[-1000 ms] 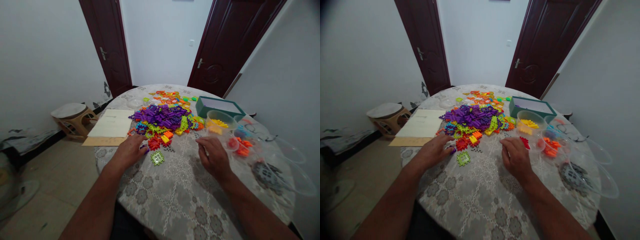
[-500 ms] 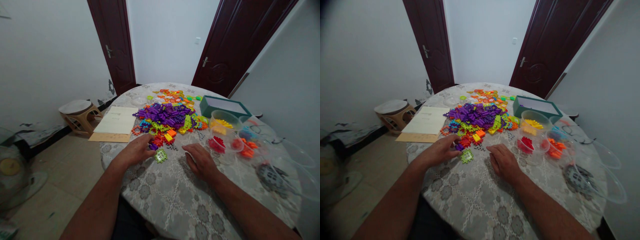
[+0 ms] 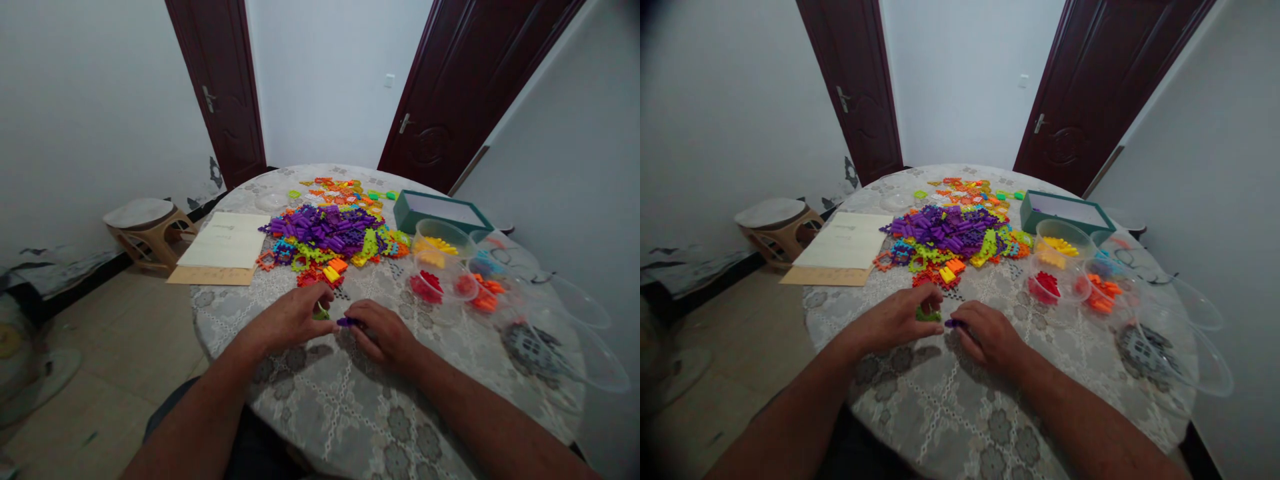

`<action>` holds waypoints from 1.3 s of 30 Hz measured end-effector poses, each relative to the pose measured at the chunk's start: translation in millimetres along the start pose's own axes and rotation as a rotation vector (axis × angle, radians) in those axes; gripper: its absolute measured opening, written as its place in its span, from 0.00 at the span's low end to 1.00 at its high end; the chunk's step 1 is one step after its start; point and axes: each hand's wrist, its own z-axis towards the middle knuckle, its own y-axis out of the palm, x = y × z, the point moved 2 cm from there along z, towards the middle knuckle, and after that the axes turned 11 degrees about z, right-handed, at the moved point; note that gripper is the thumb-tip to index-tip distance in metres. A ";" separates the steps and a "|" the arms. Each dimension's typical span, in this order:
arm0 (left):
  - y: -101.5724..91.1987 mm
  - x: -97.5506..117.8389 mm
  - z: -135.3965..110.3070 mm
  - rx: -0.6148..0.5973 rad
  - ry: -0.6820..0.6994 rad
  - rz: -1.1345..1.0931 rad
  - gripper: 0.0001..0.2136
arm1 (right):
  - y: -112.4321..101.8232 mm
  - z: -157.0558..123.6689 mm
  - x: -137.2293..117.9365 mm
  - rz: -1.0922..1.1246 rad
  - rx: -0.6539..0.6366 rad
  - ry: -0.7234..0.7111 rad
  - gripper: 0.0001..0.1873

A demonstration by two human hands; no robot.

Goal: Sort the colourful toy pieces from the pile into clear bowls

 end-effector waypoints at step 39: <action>-12.3 -40.9 15.2 0.180 -0.143 0.078 0.17 | -248.4 77.4 103.9 -0.620 0.645 0.620 0.29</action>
